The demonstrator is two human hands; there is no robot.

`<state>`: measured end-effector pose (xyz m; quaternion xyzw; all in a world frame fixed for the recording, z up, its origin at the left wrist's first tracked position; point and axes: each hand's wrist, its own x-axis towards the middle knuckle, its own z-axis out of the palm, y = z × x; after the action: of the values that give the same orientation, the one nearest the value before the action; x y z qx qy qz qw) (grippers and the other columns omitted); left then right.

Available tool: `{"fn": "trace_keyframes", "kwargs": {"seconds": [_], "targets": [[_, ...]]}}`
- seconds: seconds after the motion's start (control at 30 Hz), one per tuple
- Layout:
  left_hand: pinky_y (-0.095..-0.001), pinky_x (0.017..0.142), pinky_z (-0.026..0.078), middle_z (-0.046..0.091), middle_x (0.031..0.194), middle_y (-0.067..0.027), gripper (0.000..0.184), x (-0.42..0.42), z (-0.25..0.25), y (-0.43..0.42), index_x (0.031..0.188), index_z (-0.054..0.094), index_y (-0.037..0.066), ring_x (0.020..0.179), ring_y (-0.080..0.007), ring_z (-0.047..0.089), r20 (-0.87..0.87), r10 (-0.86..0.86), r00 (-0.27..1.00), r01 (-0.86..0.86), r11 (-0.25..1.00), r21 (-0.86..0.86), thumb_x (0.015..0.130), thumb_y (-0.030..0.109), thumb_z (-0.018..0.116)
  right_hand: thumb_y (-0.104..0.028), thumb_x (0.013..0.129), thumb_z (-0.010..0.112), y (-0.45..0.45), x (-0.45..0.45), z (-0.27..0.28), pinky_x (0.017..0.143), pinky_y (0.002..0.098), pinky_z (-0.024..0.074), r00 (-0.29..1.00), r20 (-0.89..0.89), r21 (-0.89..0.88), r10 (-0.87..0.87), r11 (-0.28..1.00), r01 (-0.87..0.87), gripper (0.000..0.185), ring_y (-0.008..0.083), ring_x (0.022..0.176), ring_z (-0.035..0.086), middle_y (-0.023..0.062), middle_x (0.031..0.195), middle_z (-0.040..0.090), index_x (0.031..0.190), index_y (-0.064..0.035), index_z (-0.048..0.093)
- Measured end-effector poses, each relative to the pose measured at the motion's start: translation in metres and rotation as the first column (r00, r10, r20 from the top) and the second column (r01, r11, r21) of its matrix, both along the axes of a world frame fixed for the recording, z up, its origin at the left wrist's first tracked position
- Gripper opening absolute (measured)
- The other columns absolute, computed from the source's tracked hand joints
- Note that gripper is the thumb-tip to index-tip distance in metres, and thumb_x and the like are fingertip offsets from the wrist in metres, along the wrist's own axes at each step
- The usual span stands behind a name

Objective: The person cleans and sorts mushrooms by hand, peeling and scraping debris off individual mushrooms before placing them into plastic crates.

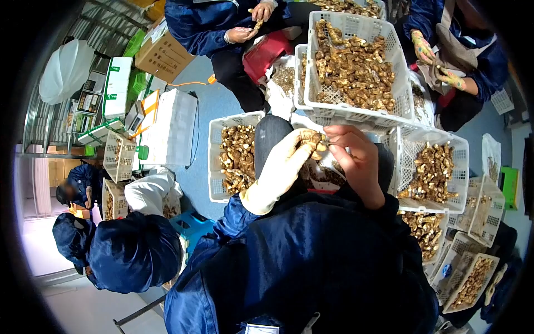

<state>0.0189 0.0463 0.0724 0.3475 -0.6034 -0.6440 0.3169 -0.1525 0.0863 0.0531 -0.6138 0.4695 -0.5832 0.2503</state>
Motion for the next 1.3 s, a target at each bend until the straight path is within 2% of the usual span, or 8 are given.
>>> {"fn": "trace_keyframes", "kwargs": {"seconds": [0.3, 0.5, 0.63, 0.73, 0.83, 1.03, 1.13, 1.3], "targets": [[-0.0233, 0.077, 0.044, 0.060, 0.093, -0.0049, 0.024, 0.004, -0.004, 0.002, 0.113, 0.052, -0.002, 0.083, -0.0096, 0.054, -0.055, -0.085, 0.995, 0.088, 0.994, 0.067, 0.097, 0.015, 0.044, -0.003, 0.079, 0.058, 0.004, -0.005, 0.006, 0.076, 0.0316, 0.0487, 0.982, 0.182, 0.355, 0.058, 0.927, -0.120, 0.004, 0.0246, 0.086, 0.064, 0.0128, 0.095, 0.066, 0.078, 0.0005, 0.059], [-0.0245, 0.081, 0.044, 0.061, 0.095, -0.0045, 0.022, 0.004, -0.007, -0.003, 0.110, 0.055, -0.001, 0.089, -0.0102, 0.055, 0.226, -0.076, 0.971, 0.093, 0.994, -0.064, 0.096, 0.014, 0.049, -0.002, 0.081, 0.056, -0.001, -0.003, -0.005, 0.072, 0.0273, 0.0476, 0.997, -0.023, 0.064, 0.067, 0.996, -0.065, 0.007, 0.0169, 0.078, 0.062, 0.0104, 0.090, 0.067, 0.085, 0.0012, 0.061], [-0.0247, 0.084, 0.044, 0.061, 0.097, -0.0042, 0.020, 0.006, -0.008, -0.002, 0.108, 0.057, -0.001, 0.092, -0.0103, 0.055, 0.198, -0.059, 0.978, 0.080, 0.992, -0.102, 0.094, 0.012, 0.053, -0.003, 0.083, 0.055, 0.000, -0.008, 0.000, 0.069, 0.0281, 0.0469, 0.970, 0.232, 0.364, 0.078, 0.917, -0.161, 0.006, 0.0164, 0.076, 0.062, 0.0094, 0.086, 0.067, 0.082, 0.0012, 0.059], [-0.0246, 0.085, 0.044, 0.062, 0.098, -0.0039, 0.020, 0.007, -0.006, -0.003, 0.108, 0.057, 0.000, 0.093, -0.0105, 0.055, 0.231, -0.049, 0.972, 0.075, 0.991, -0.107, 0.093, 0.012, 0.055, -0.005, 0.085, 0.053, -0.005, -0.005, -0.011, 0.068, 0.0277, 0.0463, 0.991, 0.043, 0.057, 0.123, 0.991, -0.125, 0.008, 0.0145, 0.074, 0.061, 0.0093, 0.085, 0.066, 0.079, 0.0007, 0.056], [-0.0247, 0.085, 0.044, 0.062, 0.098, -0.0038, 0.021, 0.007, -0.009, -0.003, 0.108, 0.058, 0.000, 0.093, -0.0105, 0.055, 0.227, -0.051, 0.972, 0.070, 0.995, -0.075, 0.092, 0.012, 0.057, -0.005, 0.084, 0.054, 0.000, -0.008, 0.006, 0.069, 0.0278, 0.0459, 0.986, 0.148, 0.405, 0.080, 0.905, -0.134, 0.011, 0.0157, 0.077, 0.060, 0.0106, 0.088, 0.066, 0.075, 0.0001, 0.052], [-0.0252, 0.083, 0.045, 0.063, 0.096, -0.0046, 0.025, 0.006, -0.005, -0.004, 0.108, 0.058, -0.001, 0.091, -0.0107, 0.057, 0.288, -0.022, 0.957, 0.064, 0.988, -0.138, 0.087, 0.013, 0.062, -0.005, 0.083, 0.055, -0.004, -0.004, -0.010, 0.070, 0.0281, 0.0457, 0.993, 0.036, 0.139, 0.115, 0.983, -0.119, 0.015, 0.0173, 0.079, 0.060, 0.0120, 0.090, 0.065, 0.071, 0.0005, 0.047], [-0.0256, 0.082, 0.046, 0.064, 0.096, -0.0053, 0.026, 0.006, -0.010, -0.005, 0.107, 0.059, 0.000, 0.089, -0.0114, 0.058, 0.282, -0.004, 0.959, 0.051, 0.986, -0.157, 0.085, 0.013, 0.065, -0.003, 0.082, 0.056, -0.001, -0.009, 0.000, 0.069, 0.0280, 0.0461, 0.983, 0.169, 0.470, 0.077, 0.870, -0.149, 0.009, 0.0188, 0.075, 0.061, 0.0126, 0.087, 0.065, 0.076, 0.0016, 0.053], [-0.0264, 0.080, 0.047, 0.065, 0.096, -0.0079, 0.024, 0.005, -0.007, -0.006, 0.103, 0.061, 0.001, 0.088, -0.0139, 0.061, 0.393, 0.069, 0.917, 0.069, 0.943, -0.326, 0.082, 0.011, 0.067, -0.004, 0.083, 0.056, -0.004, -0.001, -0.010, 0.064, 0.0237, 0.0440, 0.998, 0.026, 0.177, 0.055, 0.982, -0.059, 0.011, 0.0115, 0.067, 0.057, 0.0078, 0.079, 0.065, 0.091, 0.0002, 0.063]]}}
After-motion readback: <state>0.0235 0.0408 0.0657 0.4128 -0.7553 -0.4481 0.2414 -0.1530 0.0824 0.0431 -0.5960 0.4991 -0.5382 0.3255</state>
